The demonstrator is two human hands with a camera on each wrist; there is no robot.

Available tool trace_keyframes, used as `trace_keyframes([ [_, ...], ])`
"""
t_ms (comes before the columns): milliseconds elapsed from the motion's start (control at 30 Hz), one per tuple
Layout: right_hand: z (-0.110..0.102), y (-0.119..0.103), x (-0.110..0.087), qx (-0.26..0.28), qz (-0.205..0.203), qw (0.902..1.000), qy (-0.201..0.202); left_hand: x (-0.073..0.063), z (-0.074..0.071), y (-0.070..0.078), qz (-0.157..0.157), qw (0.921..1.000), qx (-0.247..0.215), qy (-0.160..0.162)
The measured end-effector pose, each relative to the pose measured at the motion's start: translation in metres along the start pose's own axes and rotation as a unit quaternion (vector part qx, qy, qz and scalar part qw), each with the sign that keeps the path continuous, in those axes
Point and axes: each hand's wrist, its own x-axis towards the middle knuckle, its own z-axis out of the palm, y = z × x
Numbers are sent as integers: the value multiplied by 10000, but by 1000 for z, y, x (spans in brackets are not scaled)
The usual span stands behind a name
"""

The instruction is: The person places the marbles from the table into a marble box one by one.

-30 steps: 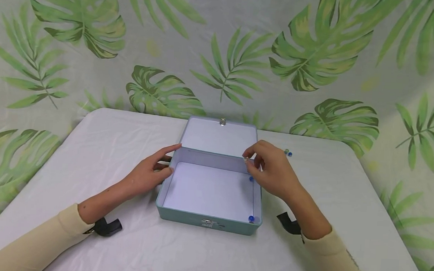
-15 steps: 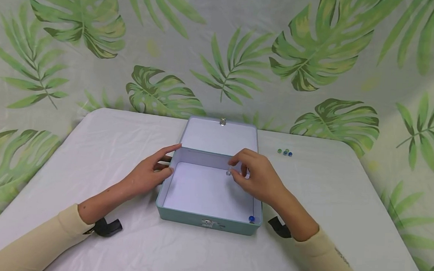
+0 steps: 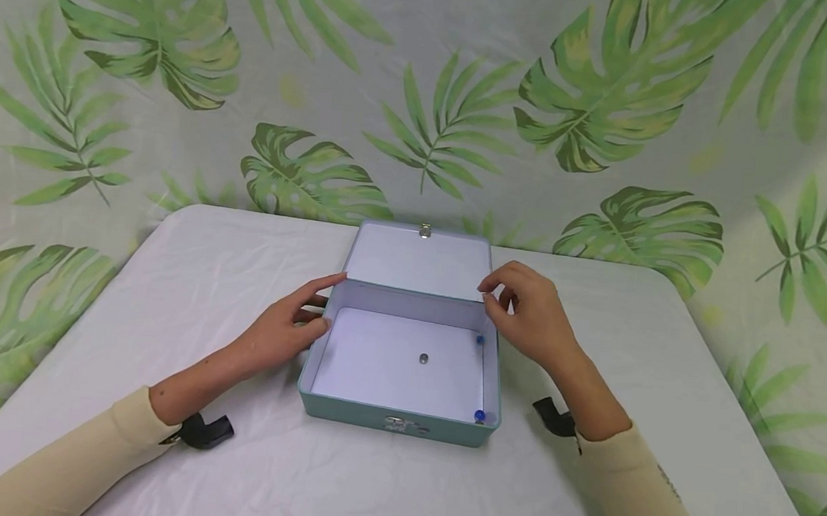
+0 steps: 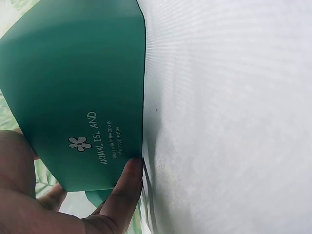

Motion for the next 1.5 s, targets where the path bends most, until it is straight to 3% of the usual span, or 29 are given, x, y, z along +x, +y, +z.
trace_keyframes([
  [267,-13,37,-7,-508,800,9954,109,2,0,0,-4,10000,-10,-19],
  [500,-14,66,-14,-721,1148,9907,80,1,-1,0,25,10000,-24,-25],
  [733,-18,92,-24,-1180,1758,9772,125,1,-1,-1,43,10000,-13,-27],
  [933,-21,106,-31,-1260,2194,9669,-325,1,0,-1,1,10000,6,-25],
  [1200,-18,112,-31,-1329,2266,9585,-1105,0,0,-1,25,10000,-16,-24],
  [1500,-18,115,-32,-1390,2087,9599,-1251,1,0,-2,58,10000,23,7],
])
